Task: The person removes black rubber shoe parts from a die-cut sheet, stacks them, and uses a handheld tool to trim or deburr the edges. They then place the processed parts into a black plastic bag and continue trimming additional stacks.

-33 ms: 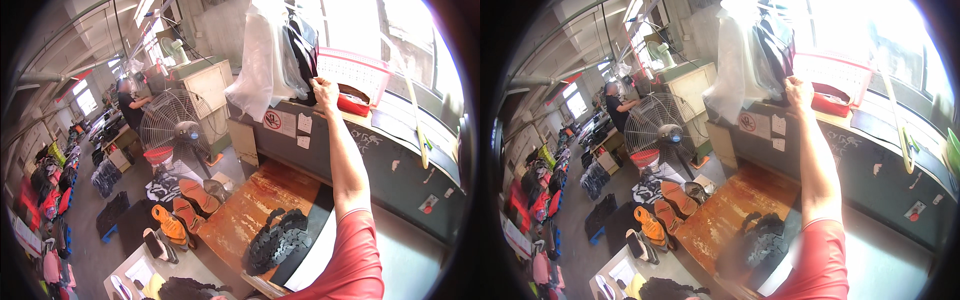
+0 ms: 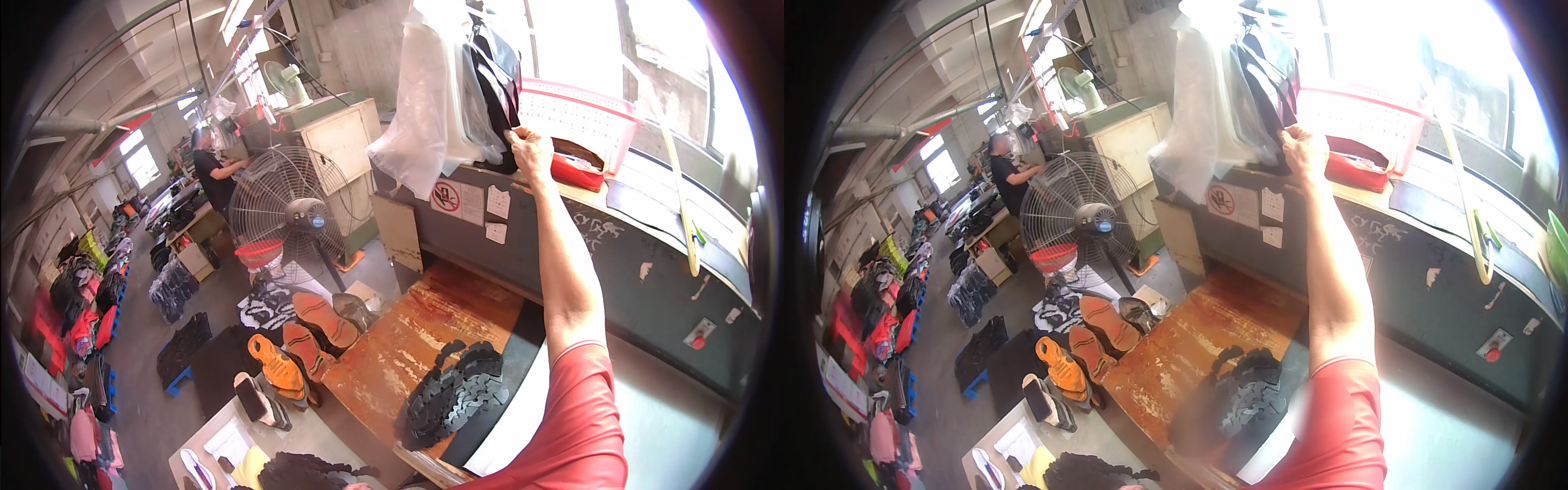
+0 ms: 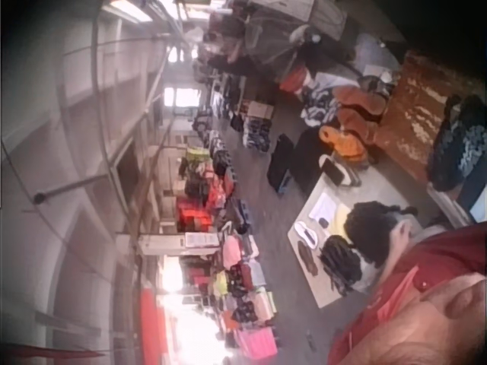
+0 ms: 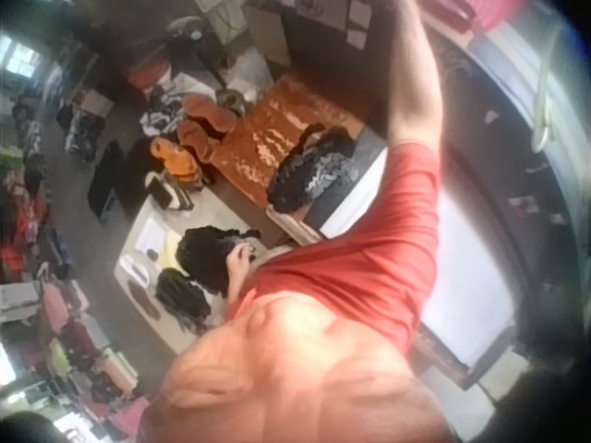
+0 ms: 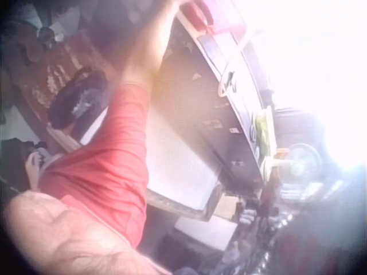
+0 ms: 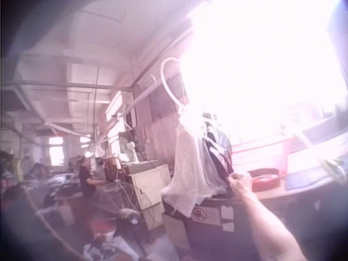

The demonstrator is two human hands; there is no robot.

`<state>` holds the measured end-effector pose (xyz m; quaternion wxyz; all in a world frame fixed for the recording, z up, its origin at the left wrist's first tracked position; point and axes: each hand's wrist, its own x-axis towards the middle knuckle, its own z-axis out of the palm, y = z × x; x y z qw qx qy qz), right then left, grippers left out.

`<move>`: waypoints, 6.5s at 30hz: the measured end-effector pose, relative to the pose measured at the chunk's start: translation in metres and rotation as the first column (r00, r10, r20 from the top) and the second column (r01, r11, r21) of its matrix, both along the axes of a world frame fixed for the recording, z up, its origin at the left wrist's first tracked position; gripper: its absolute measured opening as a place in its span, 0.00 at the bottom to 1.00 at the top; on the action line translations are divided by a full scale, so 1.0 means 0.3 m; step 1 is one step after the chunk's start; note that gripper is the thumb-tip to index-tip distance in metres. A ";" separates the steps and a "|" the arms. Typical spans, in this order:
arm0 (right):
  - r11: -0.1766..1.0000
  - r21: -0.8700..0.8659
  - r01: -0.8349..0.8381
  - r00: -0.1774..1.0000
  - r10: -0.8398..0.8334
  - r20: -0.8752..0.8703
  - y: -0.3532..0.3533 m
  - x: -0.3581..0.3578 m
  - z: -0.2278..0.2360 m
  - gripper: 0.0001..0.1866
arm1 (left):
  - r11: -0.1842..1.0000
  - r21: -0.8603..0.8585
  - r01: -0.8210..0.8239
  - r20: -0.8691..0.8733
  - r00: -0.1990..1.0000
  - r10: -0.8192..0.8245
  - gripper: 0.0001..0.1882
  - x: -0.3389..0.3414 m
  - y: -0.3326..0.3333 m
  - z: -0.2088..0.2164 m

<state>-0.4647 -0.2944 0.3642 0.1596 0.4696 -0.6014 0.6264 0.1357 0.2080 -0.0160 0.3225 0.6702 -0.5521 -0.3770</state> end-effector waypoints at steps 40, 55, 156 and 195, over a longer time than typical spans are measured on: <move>-0.644 0.485 -0.591 -0.599 0.754 0.271 1.594 1.685 -0.754 0.18 | 0.666 0.313 -0.677 -0.736 0.271 0.621 0.15 0.235 0.055 0.434; -0.542 0.523 -0.658 -0.124 0.763 0.635 1.763 2.319 -0.813 0.12 | 0.680 -0.077 -0.729 -0.541 0.604 0.586 0.13 0.721 0.689 0.398; -0.639 0.761 -0.115 -0.310 0.751 0.583 2.276 3.183 -0.796 0.30 | 0.169 0.370 -0.913 -0.841 -0.252 0.479 0.22 1.854 1.747 0.098; 0.112 0.966 -0.233 0.044 0.994 -0.105 2.047 3.636 -1.126 0.42 | 0.501 0.488 -0.715 -0.860 -0.294 0.418 0.20 1.871 1.606 -0.321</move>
